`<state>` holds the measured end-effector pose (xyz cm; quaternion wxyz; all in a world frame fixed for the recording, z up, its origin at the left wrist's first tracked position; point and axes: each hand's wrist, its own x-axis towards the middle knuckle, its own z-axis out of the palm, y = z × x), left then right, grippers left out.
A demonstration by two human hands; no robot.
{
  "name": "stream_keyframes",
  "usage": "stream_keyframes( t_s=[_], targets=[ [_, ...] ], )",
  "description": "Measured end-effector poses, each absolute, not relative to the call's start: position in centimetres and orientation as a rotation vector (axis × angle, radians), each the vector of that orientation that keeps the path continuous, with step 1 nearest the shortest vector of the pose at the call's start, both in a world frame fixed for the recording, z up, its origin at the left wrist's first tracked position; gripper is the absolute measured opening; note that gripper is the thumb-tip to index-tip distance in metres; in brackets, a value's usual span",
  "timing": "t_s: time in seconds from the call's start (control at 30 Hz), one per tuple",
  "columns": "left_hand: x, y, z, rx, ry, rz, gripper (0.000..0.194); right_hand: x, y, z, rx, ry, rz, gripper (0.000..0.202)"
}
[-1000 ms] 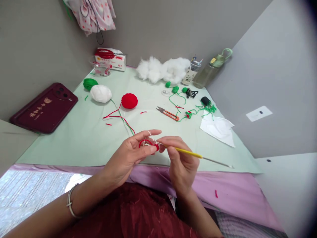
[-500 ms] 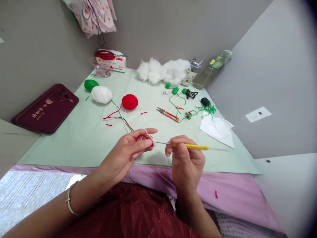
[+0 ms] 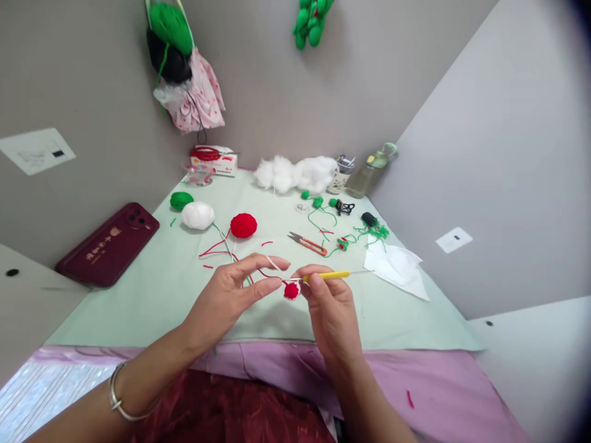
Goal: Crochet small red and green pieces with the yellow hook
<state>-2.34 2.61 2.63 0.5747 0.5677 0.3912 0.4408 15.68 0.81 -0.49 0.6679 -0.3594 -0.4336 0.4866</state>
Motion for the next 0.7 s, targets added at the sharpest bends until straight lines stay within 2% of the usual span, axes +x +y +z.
stream_keyframes(
  t_s=[0.1, 0.23, 0.43, 0.7],
  targets=[
    [-2.5, 3.2, 2.8, 1.208, 0.794, 1.034, 0.012, 15.4, 1.5, 0.3, -0.742, -0.932, 1.243, 0.020],
    [-2.9, 4.2, 3.4, 1.316, 0.852, 1.043, 0.027, 15.0, 2.3, 1.3, -0.726, -0.833, 1.321, 0.024],
    [-3.5, 5.9, 5.2, 1.659, 1.047, 1.049, 0.025, 14.9, 3.3, 3.3, -0.797, -0.955, 1.144, 0.019],
    [-2.8, 9.7, 5.8, 1.579, 0.928, 1.038, 0.016, 14.7, 7.3, 5.2, -0.820, -1.284, 1.039, 0.016]
  ],
)
